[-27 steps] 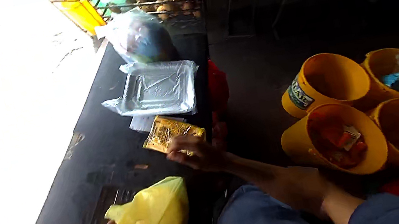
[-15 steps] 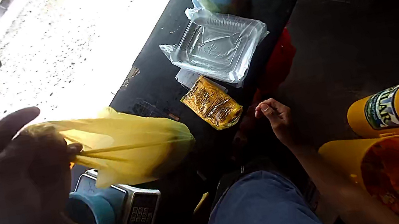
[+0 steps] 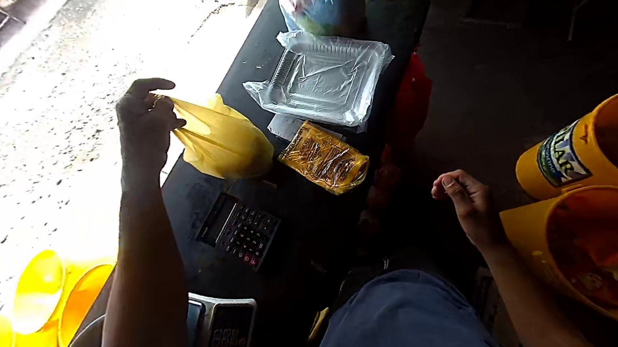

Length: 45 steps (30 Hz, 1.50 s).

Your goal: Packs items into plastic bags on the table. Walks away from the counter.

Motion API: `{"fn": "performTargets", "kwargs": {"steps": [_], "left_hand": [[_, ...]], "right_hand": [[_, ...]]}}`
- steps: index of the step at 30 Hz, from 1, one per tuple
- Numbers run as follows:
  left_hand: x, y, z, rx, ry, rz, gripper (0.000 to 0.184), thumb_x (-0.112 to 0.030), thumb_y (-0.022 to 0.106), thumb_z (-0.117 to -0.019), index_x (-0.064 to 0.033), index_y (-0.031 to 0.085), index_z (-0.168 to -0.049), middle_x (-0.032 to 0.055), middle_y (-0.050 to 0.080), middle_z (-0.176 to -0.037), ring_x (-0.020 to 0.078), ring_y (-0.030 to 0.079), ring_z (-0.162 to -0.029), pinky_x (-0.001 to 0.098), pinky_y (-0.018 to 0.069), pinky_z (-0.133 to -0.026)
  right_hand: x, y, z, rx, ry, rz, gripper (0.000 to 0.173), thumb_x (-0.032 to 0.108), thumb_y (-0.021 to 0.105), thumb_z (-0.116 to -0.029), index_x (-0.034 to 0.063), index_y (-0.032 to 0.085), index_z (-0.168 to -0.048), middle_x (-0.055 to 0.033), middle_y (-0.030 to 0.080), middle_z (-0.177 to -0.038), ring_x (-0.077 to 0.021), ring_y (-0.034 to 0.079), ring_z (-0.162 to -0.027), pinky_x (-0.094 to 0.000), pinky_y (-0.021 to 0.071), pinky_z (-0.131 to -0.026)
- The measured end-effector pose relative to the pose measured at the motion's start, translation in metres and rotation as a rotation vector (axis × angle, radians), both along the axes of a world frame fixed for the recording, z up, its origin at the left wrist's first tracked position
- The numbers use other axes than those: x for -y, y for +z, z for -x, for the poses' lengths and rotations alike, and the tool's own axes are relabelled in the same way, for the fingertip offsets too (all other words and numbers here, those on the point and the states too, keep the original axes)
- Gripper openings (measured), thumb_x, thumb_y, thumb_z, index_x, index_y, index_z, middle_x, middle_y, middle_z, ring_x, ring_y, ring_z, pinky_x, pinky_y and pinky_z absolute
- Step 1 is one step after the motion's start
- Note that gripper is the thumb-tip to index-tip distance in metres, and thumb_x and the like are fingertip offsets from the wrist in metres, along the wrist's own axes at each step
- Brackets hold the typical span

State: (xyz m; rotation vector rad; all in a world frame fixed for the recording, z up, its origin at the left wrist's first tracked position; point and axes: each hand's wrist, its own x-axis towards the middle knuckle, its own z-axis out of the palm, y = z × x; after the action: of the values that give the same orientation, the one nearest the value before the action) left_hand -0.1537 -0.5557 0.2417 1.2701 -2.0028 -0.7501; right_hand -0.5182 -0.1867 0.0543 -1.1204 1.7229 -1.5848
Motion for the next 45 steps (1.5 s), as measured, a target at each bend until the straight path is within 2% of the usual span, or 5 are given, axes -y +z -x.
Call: {"fn": "performTargets", "kwargs": {"steps": [13, 20, 26, 35, 45], "left_hand": [[0.050, -0.055, 0.004, 0.234, -0.116, 0.020, 0.051, -0.019, 0.053, -0.1040, -0.0123, 0.041, -0.154, 0.0206, 0.064, -0.130, 0.0335, 0.067, -0.110, 0.0547, 0.0519, -0.097], [-0.063, -0.065, 0.022, 0.020, 0.310, 0.282, 0.069, -0.032, 0.059, -0.0995, -0.0053, 0.033, -0.157, 0.0191, 0.050, -0.145, 0.0270, 0.053, -0.127, 0.0399, 0.0477, -0.102], [-0.164, -0.186, 0.128, 0.384, -0.146, -0.135, 0.092, -0.050, 0.080, -0.0852, -0.0180, 0.036, -0.159, 0.0177, 0.029, -0.165, 0.0434, 0.031, -0.149, 0.0655, 0.0433, -0.107], [-0.268, -0.202, 0.119, 0.606, 0.048, -0.323, 0.026, -0.023, 0.058, -0.0995, 0.0003, 0.066, -0.109, 0.0152, 0.059, -0.136, 0.0268, 0.064, -0.118, 0.0425, 0.0560, -0.096], [-0.274, -0.234, 0.078, 0.721, 0.140, -0.381, 0.068, -0.040, 0.058, -0.0980, -0.0166, 0.039, -0.159, 0.0233, 0.022, -0.167, 0.0416, 0.022, -0.154, 0.0611, 0.0286, -0.119]], "right_hand": [[-0.067, -0.009, -0.081, -0.193, -0.068, -0.222, 0.027, 0.020, 0.048, -0.1057, 0.0027, 0.070, -0.105, -0.0030, 0.070, -0.094, -0.0070, 0.068, -0.086, -0.0233, 0.0592, -0.080], [-0.034, -0.031, -0.051, -0.154, -0.046, -0.214, 0.027, 0.018, 0.049, -0.1053, 0.0012, 0.069, -0.110, -0.0058, 0.069, -0.097, -0.0079, 0.066, -0.084, -0.0241, 0.0579, -0.076], [0.079, -0.042, -0.020, -0.199, 0.219, -0.374, 0.034, 0.026, 0.052, -0.1056, 0.0045, 0.069, -0.127, -0.0149, 0.066, -0.124, -0.0210, 0.067, -0.104, -0.0386, 0.0562, -0.093], [0.157, -0.051, -0.049, -0.369, 0.870, -0.374, 0.037, 0.027, 0.051, -0.1056, 0.0078, 0.066, -0.133, -0.0133, 0.065, -0.127, -0.0254, 0.067, -0.107, -0.0447, 0.0544, -0.097], [0.226, -0.044, -0.088, -0.395, 0.638, -0.254, 0.022, 0.015, 0.056, -0.1042, 0.0039, 0.071, -0.117, -0.0171, 0.071, -0.106, -0.0325, 0.070, -0.096, -0.0537, 0.0570, -0.086]]}}
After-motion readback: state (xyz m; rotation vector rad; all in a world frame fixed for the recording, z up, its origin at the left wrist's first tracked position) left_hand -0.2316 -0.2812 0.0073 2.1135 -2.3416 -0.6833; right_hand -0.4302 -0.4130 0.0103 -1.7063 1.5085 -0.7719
